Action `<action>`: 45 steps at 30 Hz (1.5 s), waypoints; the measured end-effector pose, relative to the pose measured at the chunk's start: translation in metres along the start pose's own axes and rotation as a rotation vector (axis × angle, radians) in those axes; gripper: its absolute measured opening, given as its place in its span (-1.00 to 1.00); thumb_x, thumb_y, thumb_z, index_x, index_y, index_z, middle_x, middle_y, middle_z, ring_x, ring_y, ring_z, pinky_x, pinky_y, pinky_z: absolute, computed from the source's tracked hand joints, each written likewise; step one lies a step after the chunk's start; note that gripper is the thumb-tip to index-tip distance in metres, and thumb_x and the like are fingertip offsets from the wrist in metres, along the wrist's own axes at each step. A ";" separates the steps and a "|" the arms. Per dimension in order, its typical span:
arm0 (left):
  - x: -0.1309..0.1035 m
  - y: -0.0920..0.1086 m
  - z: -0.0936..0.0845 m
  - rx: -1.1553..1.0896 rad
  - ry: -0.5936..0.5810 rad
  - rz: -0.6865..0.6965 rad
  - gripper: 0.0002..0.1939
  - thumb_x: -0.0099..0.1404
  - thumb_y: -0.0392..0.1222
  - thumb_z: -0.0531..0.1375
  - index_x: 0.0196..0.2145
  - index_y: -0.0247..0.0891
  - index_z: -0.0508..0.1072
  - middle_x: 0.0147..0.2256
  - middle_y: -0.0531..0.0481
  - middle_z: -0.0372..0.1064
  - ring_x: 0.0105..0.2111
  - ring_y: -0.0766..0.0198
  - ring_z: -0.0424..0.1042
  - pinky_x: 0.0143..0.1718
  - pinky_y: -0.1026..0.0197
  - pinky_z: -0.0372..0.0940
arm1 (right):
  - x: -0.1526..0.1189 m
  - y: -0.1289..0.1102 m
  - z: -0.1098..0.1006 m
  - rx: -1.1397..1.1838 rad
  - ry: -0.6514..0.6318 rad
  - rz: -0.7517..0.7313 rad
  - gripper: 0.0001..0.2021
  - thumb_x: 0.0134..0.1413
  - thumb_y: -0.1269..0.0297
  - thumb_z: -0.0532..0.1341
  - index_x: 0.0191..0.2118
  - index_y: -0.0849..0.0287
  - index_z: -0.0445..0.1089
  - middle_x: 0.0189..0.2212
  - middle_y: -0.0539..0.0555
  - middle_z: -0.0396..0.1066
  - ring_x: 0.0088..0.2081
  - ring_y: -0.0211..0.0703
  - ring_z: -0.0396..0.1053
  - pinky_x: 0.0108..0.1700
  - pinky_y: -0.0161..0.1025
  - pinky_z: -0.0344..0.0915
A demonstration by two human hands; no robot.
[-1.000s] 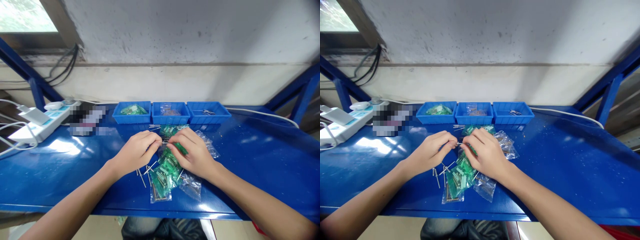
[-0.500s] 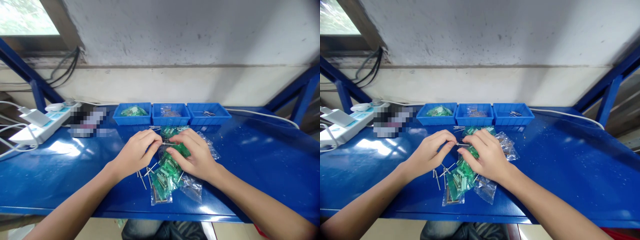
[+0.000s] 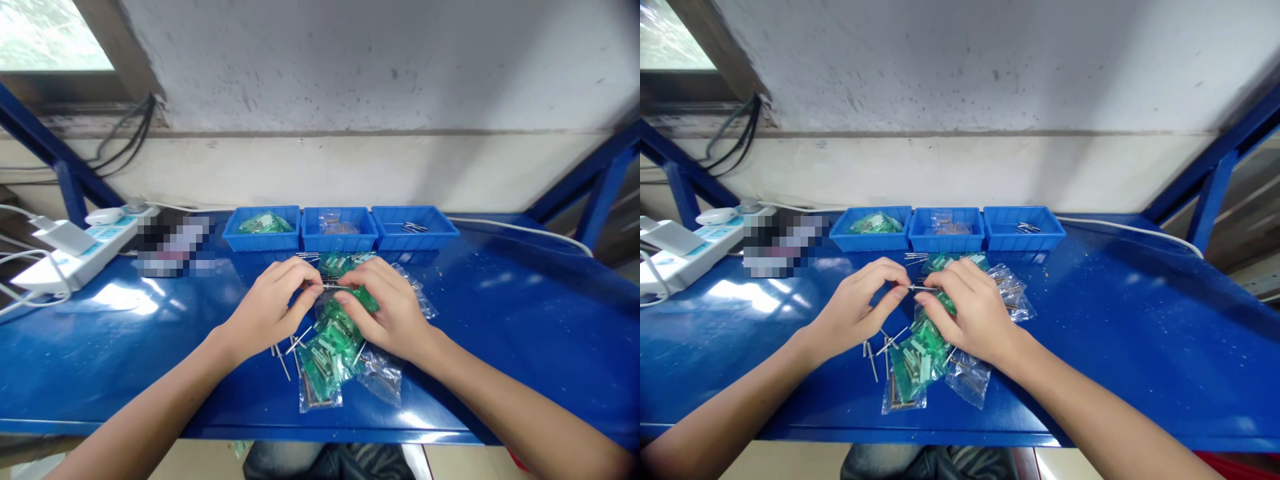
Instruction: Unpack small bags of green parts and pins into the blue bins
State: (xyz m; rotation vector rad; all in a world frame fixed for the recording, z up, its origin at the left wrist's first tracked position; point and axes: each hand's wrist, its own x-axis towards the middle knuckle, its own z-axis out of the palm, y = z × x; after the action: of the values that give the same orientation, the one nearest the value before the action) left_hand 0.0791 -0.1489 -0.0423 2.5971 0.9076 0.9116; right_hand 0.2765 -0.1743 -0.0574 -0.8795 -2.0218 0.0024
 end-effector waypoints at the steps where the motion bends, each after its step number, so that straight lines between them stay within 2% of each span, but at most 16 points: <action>1: 0.000 0.000 0.000 0.006 -0.010 -0.007 -0.93 0.36 -0.33 0.01 -0.29 -0.26 0.27 -0.31 0.03 0.31 -0.27 0.32 0.31 -0.23 0.21 0.19 | 0.000 0.000 0.000 -0.002 -0.001 -0.004 -0.86 0.09 0.34 0.20 -0.24 0.31 0.36 -0.42 0.13 0.38 -0.37 -0.17 0.27 -0.31 -0.17 0.25; 3: -0.001 0.000 -0.001 0.016 -0.032 -0.016 -0.89 0.37 -0.33 -0.01 -0.31 -0.26 0.27 -0.32 0.02 0.31 -0.29 0.31 0.31 -0.24 0.20 0.19 | 0.000 0.000 -0.001 -0.013 -0.004 -0.020 -0.85 0.08 0.35 0.21 -0.22 0.30 0.36 -0.41 0.13 0.39 -0.36 -0.17 0.27 -0.30 -0.17 0.25; 7: -0.002 -0.001 -0.002 0.026 -0.056 0.000 -0.86 0.38 -0.32 -0.04 -0.32 -0.25 0.27 -0.36 0.04 0.32 -0.33 0.31 0.31 -0.25 0.18 0.19 | 0.000 0.000 -0.001 -0.024 -0.025 -0.041 -0.95 0.11 0.42 0.16 -0.31 0.26 0.35 -0.43 0.10 0.38 -0.36 -0.18 0.28 -0.30 -0.19 0.25; 11: -0.002 -0.001 -0.001 0.022 0.003 0.009 -0.92 0.34 -0.27 0.05 -0.21 -0.24 0.29 -0.29 0.01 0.36 -0.28 0.29 0.34 -0.22 0.19 0.22 | 0.001 0.001 -0.001 -0.028 -0.022 -0.011 -0.93 0.13 0.41 0.14 -0.32 0.24 0.35 -0.44 0.10 0.37 -0.37 -0.18 0.28 -0.31 -0.19 0.25; 17: -0.001 0.001 -0.002 0.061 0.056 0.029 -0.91 0.35 -0.29 0.04 -0.30 -0.25 0.33 -0.40 0.05 0.37 -0.37 0.32 0.32 -0.27 0.21 0.20 | -0.001 -0.001 0.001 -0.024 -0.033 -0.020 -0.92 0.12 0.36 0.16 -0.25 0.21 0.35 -0.39 0.10 0.40 -0.35 -0.16 0.29 -0.30 -0.17 0.26; 20: 0.000 0.002 -0.004 0.045 -0.066 -0.005 -0.84 0.37 -0.26 0.00 -0.32 -0.26 0.34 -0.41 0.05 0.37 -0.39 0.33 0.33 -0.30 0.23 0.19 | 0.001 -0.003 -0.002 -0.035 -0.036 -0.041 -0.94 0.11 0.41 0.15 -0.29 0.21 0.36 -0.41 0.09 0.39 -0.36 -0.16 0.29 -0.30 -0.18 0.26; 23: 0.001 0.002 -0.007 0.057 -0.301 -0.066 -0.78 0.34 -0.13 0.05 -0.41 -0.25 0.35 -0.49 0.08 0.33 -0.45 0.33 0.31 -0.38 0.24 0.16 | 0.007 0.007 -0.016 -0.099 0.062 -0.038 -0.95 0.08 0.43 0.16 -0.36 0.19 0.35 -0.45 0.09 0.38 -0.38 -0.15 0.29 -0.32 -0.17 0.26; 25: -0.001 0.001 -0.009 0.077 -0.444 -0.095 -0.74 0.27 -0.04 0.12 -0.48 -0.25 0.35 -0.52 0.10 0.31 -0.49 0.33 0.28 -0.40 0.23 0.13 | 0.010 0.029 -0.032 -0.232 0.201 0.020 -0.95 0.07 0.40 0.17 -0.39 0.15 0.35 -0.47 0.08 0.36 -0.39 -0.13 0.29 -0.30 -0.15 0.25; 27: -0.003 -0.001 -0.010 0.079 -0.537 -0.107 -0.74 0.21 -0.02 0.18 -0.50 -0.24 0.34 -0.51 0.11 0.32 -0.50 0.34 0.29 -0.37 0.21 0.12 | 0.009 0.059 -0.048 -0.459 0.301 0.158 -0.93 0.10 0.31 0.16 -0.35 0.14 0.37 -0.45 0.11 0.35 -0.35 -0.06 0.28 -0.22 -0.07 0.23; 30: -0.006 -0.005 -0.010 0.057 -0.590 -0.117 -0.79 0.21 -0.11 0.17 -0.51 -0.24 0.32 -0.49 0.13 0.34 -0.46 0.33 0.31 -0.30 0.18 0.12 | 0.003 0.100 -0.063 -0.671 0.275 0.326 -0.74 0.06 0.16 0.18 -0.17 0.21 0.36 -0.37 0.19 0.35 -0.25 0.08 0.28 -0.14 0.06 0.18; 32: -0.006 -0.006 -0.010 0.039 -0.598 -0.124 -0.83 0.23 -0.19 0.14 -0.51 -0.23 0.31 -0.49 0.13 0.34 -0.44 0.33 0.32 -0.28 0.19 0.12 | -0.001 0.108 -0.062 -0.675 0.260 0.372 -0.70 0.05 0.13 0.18 -0.16 0.22 0.36 -0.37 0.19 0.36 -0.24 0.10 0.28 -0.15 0.08 0.17; 34: -0.005 -0.007 -0.011 0.027 -0.594 -0.137 -0.84 0.23 -0.21 0.12 -0.50 -0.23 0.31 -0.49 0.13 0.34 -0.44 0.33 0.33 -0.28 0.19 0.13 | -0.003 0.098 -0.053 -0.608 0.226 0.357 -0.71 0.06 0.13 0.16 -0.16 0.22 0.36 -0.37 0.18 0.36 -0.25 0.08 0.28 -0.16 0.06 0.18; 38: -0.003 -0.007 -0.014 0.032 -0.595 -0.142 -0.87 0.20 -0.13 0.16 -0.45 -0.22 0.37 -0.46 0.10 0.37 -0.43 0.31 0.34 -0.30 0.20 0.14 | 0.002 0.049 -0.024 -0.374 0.079 0.289 -0.73 0.08 0.18 0.17 -0.14 0.20 0.35 -0.33 0.17 0.36 -0.22 0.05 0.27 -0.13 0.02 0.20; 40: -0.004 -0.008 -0.014 0.047 -0.602 -0.125 -0.91 0.18 -0.18 0.17 -0.45 -0.21 0.39 -0.46 0.11 0.37 -0.44 0.30 0.34 -0.31 0.20 0.14 | 0.003 0.028 -0.012 -0.260 0.008 0.239 -0.75 0.09 0.22 0.16 -0.12 0.19 0.35 -0.30 0.16 0.35 -0.20 0.03 0.25 -0.13 0.01 0.22; 43: -0.004 -0.008 -0.014 0.065 -0.581 -0.118 -0.89 0.17 -0.32 0.12 -0.50 -0.23 0.37 -0.50 0.12 0.35 -0.45 0.31 0.33 -0.30 0.21 0.16 | 0.003 0.012 -0.004 -0.146 -0.062 0.198 -0.77 0.12 0.26 0.14 -0.12 0.20 0.35 -0.30 0.15 0.35 -0.19 0.00 0.24 -0.14 -0.03 0.24; 45: -0.002 -0.009 -0.016 0.017 -0.551 -0.151 -0.88 0.20 -0.32 0.09 -0.47 -0.24 0.37 -0.48 0.09 0.36 -0.45 0.31 0.33 -0.34 0.23 0.18 | 0.002 0.009 -0.003 -0.104 -0.075 0.192 -0.78 0.13 0.27 0.13 -0.13 0.22 0.36 -0.32 0.14 0.35 -0.21 -0.03 0.25 -0.15 -0.06 0.25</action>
State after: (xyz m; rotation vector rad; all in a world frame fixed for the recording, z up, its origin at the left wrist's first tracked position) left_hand 0.0642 -0.1431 -0.0345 2.5383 0.9251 0.1282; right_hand 0.2828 -0.1676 -0.0574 -1.1524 -2.0130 0.0378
